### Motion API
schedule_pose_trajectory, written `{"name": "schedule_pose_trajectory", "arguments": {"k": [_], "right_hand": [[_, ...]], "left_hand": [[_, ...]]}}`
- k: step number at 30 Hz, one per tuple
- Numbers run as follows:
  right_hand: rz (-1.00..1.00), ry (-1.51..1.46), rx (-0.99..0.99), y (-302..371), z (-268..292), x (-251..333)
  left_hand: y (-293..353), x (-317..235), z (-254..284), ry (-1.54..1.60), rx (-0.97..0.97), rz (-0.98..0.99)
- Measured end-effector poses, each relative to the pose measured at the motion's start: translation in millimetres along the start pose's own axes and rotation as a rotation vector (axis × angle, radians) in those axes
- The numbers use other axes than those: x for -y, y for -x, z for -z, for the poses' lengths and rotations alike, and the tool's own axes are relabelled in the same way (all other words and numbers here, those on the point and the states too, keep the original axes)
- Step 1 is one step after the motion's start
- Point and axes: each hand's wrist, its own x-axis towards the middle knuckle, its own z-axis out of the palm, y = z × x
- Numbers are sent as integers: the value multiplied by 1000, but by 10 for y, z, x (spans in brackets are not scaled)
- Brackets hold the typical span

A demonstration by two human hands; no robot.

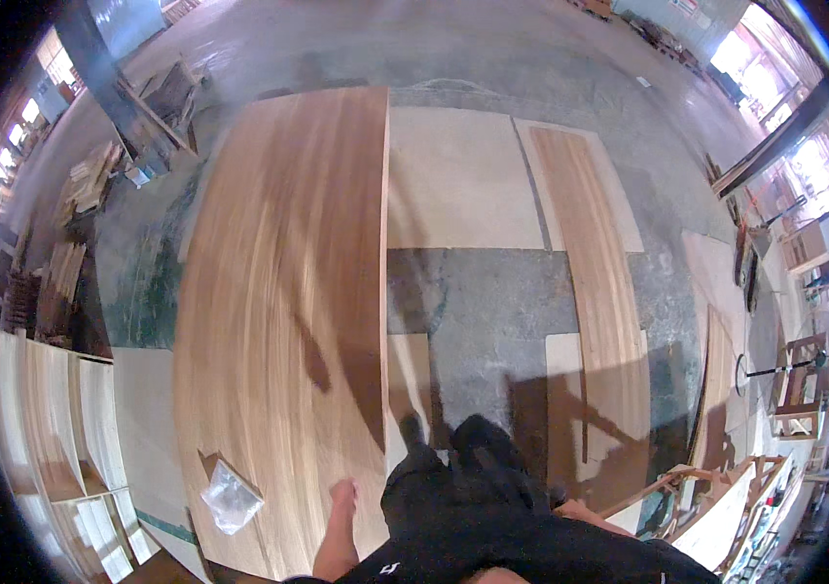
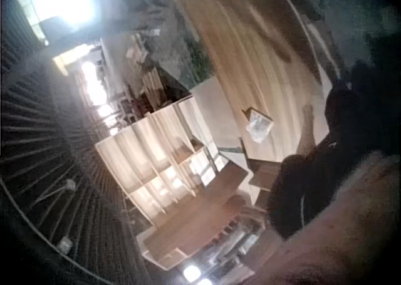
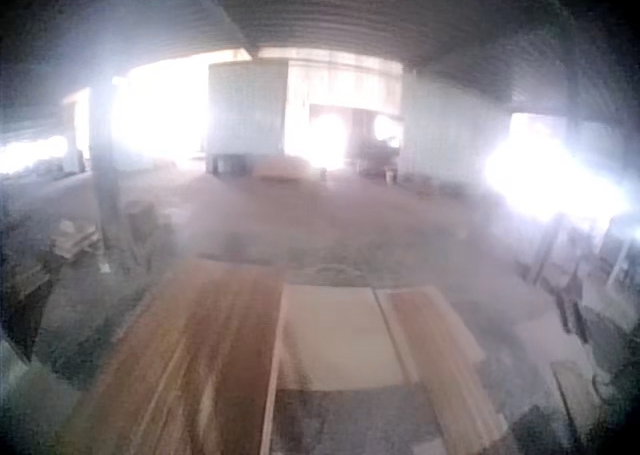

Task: The person positions a large wooden panel onto a cabinet frame and secures it using a cordless drill and screws. The person retrieves screws from a plastic bag and drives them into pre-drilled holes to attach the panel to the cabinet structure.

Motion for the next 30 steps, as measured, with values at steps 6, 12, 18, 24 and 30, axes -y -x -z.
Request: {"name": "schedule_pose_trajectory", "arguments": {"k": [6,12,18,24,30], "right_hand": [[-260,-44,-106,-568,623,1762],[-289,-24,-158,-1357,2024,2754],[-240,424,-332,-1947,4026,4697],[168,689,-641,-3397,6436,6551],[464,904,-736,-4032,6909,9297]], "left_hand": [[-1315,-2476,-71,294,14,-351],[-1179,-3892,-1015,201,-28,-308],[-1183,-4290,-1688,50,-44,-13],[-1397,-5369,-2544,154,-37,-29],[-2225,-6520,-2612,312,-96,-5]]}}
